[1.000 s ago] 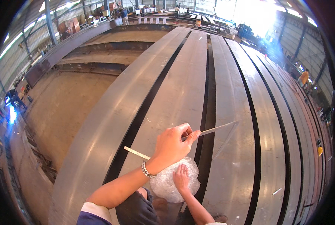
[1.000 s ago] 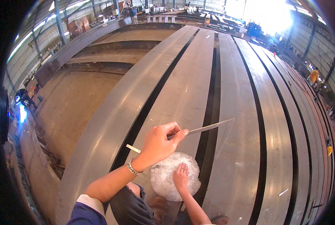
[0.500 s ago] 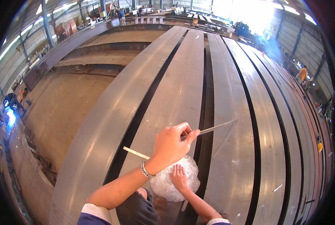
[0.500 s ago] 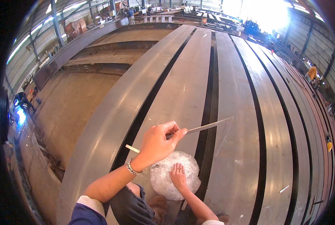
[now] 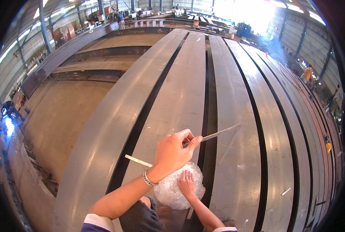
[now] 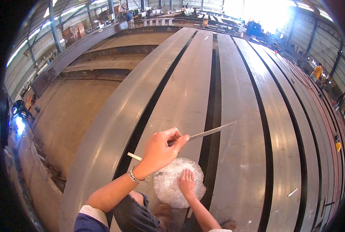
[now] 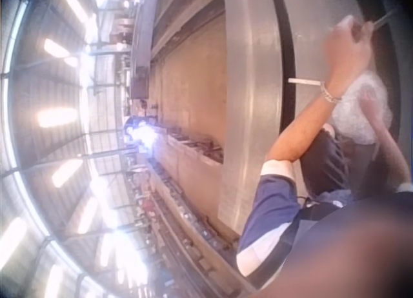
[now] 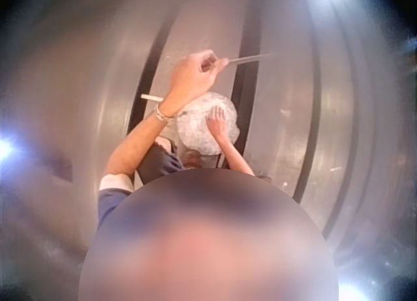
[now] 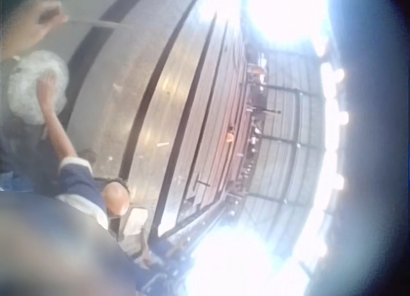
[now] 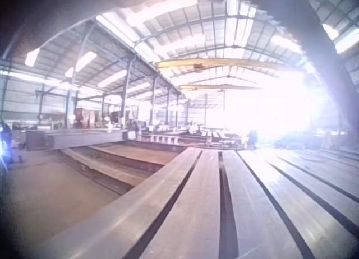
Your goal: The person uses a metal square and a white marker to draw straight lines on large metal sheets. They repeatedly position the square, draw lines, and reposition the tool across different sections of the sheet. A coworker is visible nearby measuring another sheet.
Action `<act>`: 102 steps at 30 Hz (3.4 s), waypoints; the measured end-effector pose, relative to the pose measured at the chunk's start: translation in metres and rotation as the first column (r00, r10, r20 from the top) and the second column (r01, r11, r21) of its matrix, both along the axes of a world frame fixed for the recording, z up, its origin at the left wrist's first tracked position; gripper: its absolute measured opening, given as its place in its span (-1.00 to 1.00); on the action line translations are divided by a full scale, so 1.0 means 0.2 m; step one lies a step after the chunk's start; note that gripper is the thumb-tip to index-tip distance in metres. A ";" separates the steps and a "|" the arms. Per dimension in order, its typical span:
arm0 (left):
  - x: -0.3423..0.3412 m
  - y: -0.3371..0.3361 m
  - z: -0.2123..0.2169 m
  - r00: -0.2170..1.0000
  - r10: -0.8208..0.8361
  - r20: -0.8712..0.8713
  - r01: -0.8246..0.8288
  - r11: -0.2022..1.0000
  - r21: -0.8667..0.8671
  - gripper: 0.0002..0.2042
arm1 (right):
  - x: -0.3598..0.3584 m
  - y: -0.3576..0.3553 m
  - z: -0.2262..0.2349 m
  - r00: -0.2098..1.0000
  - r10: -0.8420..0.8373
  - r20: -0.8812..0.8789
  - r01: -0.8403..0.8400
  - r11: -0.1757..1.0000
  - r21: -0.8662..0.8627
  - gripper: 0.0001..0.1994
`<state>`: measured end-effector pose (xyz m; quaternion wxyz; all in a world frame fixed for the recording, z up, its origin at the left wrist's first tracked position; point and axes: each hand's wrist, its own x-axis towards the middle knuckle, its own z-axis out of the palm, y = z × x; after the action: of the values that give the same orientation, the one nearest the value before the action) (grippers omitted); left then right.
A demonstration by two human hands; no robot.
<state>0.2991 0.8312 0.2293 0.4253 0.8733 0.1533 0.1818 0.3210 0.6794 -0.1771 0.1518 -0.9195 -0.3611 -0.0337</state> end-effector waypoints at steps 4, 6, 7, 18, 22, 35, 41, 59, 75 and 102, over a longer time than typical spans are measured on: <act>-0.01 0.01 0.01 0.999 0.005 0.037 -0.005 1.000 -0.015 -0.64 | -0.10 0.03 -0.01 0.987 0.154 0.049 -0.149 0.984 -0.097 -0.37; -0.01 0.01 0.00 0.999 0.008 0.031 -0.008 1.000 0.011 -0.65 | -0.07 0.02 0.00 0.999 -0.003 0.044 0.006 0.998 -0.069 -0.38; -0.02 0.02 0.00 1.000 0.010 0.027 -0.010 1.000 0.008 -0.65 | -0.06 0.03 0.01 0.996 -0.081 0.039 0.083 0.995 -0.055 -0.38; -0.01 0.00 -0.02 1.000 0.006 0.023 -0.006 1.000 0.005 -0.65 | -0.11 -0.01 0.05 0.999 -0.045 -0.007 0.045 0.999 0.010 -0.38; 0.00 0.00 -0.01 1.000 -0.004 0.026 0.005 1.000 -0.020 -0.64 | -0.09 -0.03 -0.02 1.000 -0.011 0.013 0.011 1.000 0.003 -0.39; 0.00 0.01 -0.03 1.000 -0.011 0.029 0.012 0.999 -0.037 -0.65 | -0.07 0.01 0.02 0.996 0.074 0.046 -0.072 0.996 -0.051 -0.38; 0.00 0.01 -0.03 1.000 -0.013 0.023 0.013 1.000 -0.025 -0.64 | -0.05 0.05 0.02 0.992 0.035 0.124 -0.026 0.997 -0.076 -0.38; -0.01 0.00 -0.01 1.000 0.001 -0.009 -0.001 1.000 0.000 -0.65 | -0.05 0.04 -0.02 0.997 0.071 -0.021 -0.074 0.985 -0.155 -0.39; 0.02 0.00 -0.02 1.000 -0.005 0.021 0.005 1.000 0.001 -0.63 | -0.03 0.04 0.20 0.994 -0.083 -0.073 0.090 0.992 0.092 -0.69; 0.11 0.01 -0.04 0.920 0.229 0.319 -0.122 0.939 -0.320 -0.66 | -0.06 0.08 1.46 0.973 0.166 -0.162 0.100 0.329 0.939 -0.67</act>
<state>0.3212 0.8337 0.2217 0.5526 0.7361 0.1787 0.3476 0.3098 0.6951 0.1147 0.6969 -0.6507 -0.2731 -0.1276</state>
